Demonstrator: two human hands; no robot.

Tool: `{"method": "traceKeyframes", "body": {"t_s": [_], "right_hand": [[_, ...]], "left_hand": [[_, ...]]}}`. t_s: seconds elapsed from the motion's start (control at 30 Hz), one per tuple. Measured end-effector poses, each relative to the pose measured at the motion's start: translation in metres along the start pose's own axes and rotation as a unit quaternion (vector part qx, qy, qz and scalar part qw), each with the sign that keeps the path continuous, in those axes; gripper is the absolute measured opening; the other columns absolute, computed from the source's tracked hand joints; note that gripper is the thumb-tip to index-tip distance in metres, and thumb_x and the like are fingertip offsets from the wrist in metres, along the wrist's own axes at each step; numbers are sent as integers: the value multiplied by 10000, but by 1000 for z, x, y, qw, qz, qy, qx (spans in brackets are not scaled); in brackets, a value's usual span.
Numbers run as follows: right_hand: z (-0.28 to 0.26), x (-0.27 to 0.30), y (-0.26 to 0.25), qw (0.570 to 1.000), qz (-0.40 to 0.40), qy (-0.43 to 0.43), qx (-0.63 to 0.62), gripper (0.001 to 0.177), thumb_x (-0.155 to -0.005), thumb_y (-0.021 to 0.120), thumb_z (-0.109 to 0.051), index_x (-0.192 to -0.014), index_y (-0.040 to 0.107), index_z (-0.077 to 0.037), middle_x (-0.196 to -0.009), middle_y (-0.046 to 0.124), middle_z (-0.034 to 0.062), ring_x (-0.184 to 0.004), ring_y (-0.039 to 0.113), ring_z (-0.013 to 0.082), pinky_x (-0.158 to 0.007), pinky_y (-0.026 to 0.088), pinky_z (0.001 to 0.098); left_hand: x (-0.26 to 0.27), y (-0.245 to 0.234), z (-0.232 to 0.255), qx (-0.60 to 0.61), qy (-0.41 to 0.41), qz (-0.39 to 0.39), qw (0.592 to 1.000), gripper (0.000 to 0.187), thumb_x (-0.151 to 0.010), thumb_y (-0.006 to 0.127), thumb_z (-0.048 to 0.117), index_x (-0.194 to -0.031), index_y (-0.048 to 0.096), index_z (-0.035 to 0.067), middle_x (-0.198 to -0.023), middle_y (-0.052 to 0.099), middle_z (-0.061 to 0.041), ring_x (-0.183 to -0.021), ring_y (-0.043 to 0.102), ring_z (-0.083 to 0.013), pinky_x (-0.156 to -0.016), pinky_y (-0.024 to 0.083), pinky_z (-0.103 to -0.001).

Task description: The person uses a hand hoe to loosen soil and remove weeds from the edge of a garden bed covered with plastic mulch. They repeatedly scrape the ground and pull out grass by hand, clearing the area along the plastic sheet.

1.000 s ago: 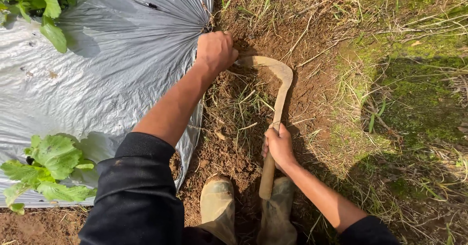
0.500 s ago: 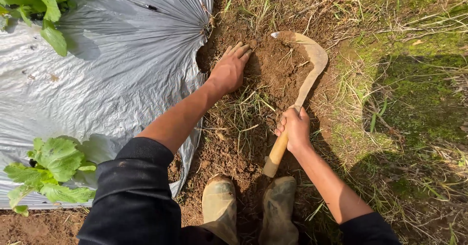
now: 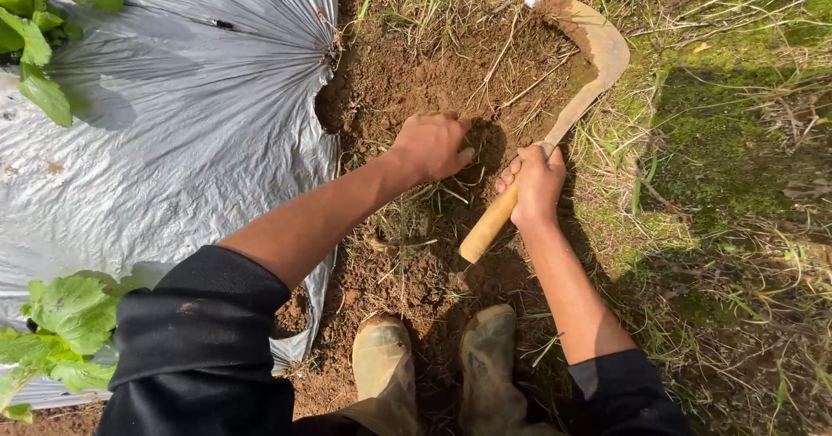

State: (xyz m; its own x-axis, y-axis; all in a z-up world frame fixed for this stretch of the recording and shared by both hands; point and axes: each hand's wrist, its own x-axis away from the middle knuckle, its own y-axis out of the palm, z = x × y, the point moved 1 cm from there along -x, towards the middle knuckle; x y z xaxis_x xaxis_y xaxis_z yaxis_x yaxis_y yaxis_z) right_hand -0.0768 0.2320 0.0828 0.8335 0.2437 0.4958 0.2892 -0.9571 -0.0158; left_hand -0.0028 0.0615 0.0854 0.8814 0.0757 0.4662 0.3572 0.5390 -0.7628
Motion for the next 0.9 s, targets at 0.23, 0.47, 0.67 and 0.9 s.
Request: {"method": "traceKeyframes", "body": {"t_s": [0.23,0.47,0.67,0.9], "right_hand": [[-13,8,9,997,43,-26,-56,148,-874,567,-48,-829,437,-104,-553,454,55,-410,494,151,-314,408,313],[33,17,-9,994,104,-28,-14,175,-890,551,-36,-1064,533,-19,-615,497,59,-430,508,137,-338,469,277],[29,17,-5,989,138,-51,-12,126,-890,533,-37,-1015,524,-22,-576,482,70,-412,496,128,-332,450,273],[20,21,-4,992,120,-41,-9,168,-925,499,7,-1088,534,-8,-607,519,22,-410,500,101,-342,481,253]], "left_hand": [[-90,-26,14,-203,-97,48,973,962,-846,519,885,-1259,599,19,-973,669,-152,-919,699,-260,-814,628,-441],[-115,-5,33,-298,-73,37,951,759,-1016,363,668,-1432,499,48,-1089,641,-117,-953,658,-220,-810,551,-404],[-149,31,0,-206,30,118,971,395,-1071,356,277,-1056,706,94,-846,732,-59,-752,725,-203,-674,600,-390],[-142,30,-19,23,17,96,995,389,-1097,390,229,-962,733,105,-825,762,-107,-737,746,-227,-695,657,-382]]}}
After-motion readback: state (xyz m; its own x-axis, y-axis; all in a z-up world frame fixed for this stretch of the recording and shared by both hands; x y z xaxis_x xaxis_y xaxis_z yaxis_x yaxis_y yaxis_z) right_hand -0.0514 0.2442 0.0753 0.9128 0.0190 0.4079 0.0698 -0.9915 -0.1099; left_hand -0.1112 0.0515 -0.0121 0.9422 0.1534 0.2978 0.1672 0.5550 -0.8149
